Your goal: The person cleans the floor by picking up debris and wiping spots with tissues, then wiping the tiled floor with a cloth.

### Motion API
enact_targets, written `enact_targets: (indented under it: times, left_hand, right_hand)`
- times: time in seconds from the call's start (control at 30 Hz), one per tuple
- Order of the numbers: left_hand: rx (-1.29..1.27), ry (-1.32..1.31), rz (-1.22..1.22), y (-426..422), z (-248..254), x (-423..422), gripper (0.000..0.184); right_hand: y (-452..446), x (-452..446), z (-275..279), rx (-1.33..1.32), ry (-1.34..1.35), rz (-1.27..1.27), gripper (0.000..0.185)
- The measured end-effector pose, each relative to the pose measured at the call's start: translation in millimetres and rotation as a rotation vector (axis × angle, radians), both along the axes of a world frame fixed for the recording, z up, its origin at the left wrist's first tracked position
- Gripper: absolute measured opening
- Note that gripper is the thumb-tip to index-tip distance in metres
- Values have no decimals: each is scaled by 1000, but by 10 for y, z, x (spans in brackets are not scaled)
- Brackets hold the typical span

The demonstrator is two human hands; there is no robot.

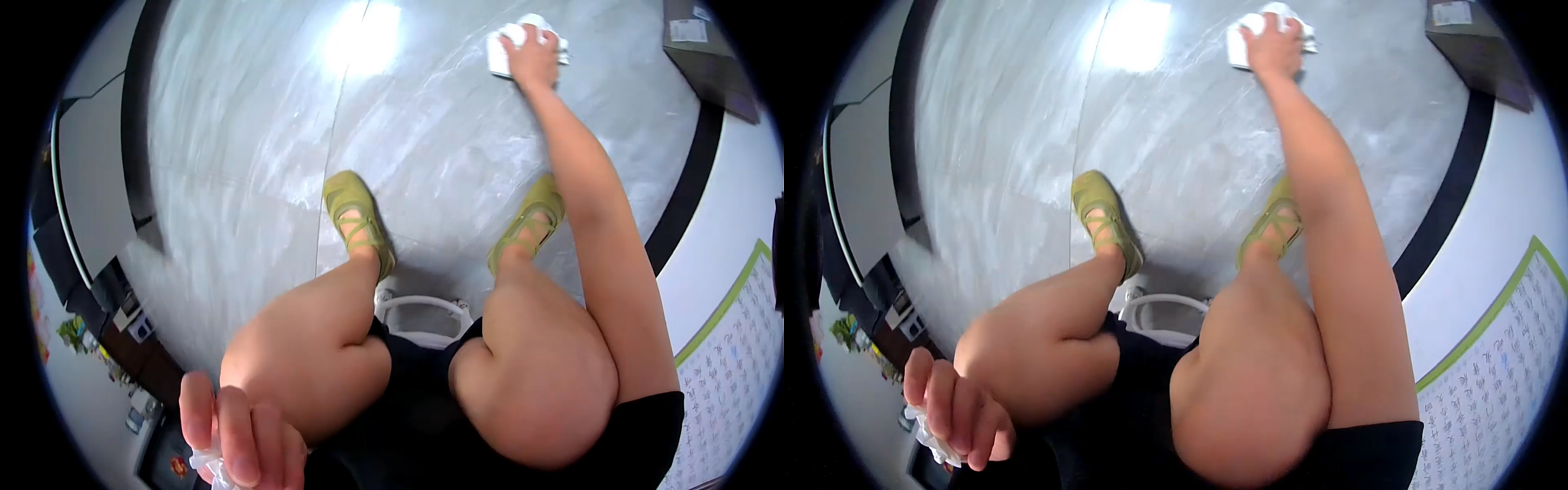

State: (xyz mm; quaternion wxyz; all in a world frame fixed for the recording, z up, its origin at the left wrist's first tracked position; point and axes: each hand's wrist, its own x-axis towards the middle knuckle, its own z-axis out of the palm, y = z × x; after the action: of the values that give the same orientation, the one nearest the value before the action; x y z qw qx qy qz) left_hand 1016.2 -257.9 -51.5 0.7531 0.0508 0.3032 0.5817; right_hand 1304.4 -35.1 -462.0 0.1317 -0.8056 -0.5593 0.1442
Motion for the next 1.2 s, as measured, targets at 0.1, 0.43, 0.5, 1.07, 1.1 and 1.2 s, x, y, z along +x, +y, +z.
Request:
enact_targets:
  times: [0.1,0.43,0.5,1.07,1.1,1.2]
  left_hand:
    - [-36,-17,-14,20,22,-12,12]
    - [-184,-48,-136,437,30,232,11]
    - [-195,-19,-122,404,67,265,11]
    - [-247,156,-146,526,-6,671,9]
    - [-251,160,-146,532,-16,697,9]
    - [-288,151,-124,573,-32,732,10]
  right_hand:
    - [-11,612,-28,19,-56,-38,53]
    - [-1320,289,471,-184,98,746,43]
    - [-1395,573,499,-194,117,591,43]
    - [-281,274,203,-157,42,633,53]
    - [-442,207,305,-126,-5,722,56]
    - [-531,350,210,-65,-74,739,60]
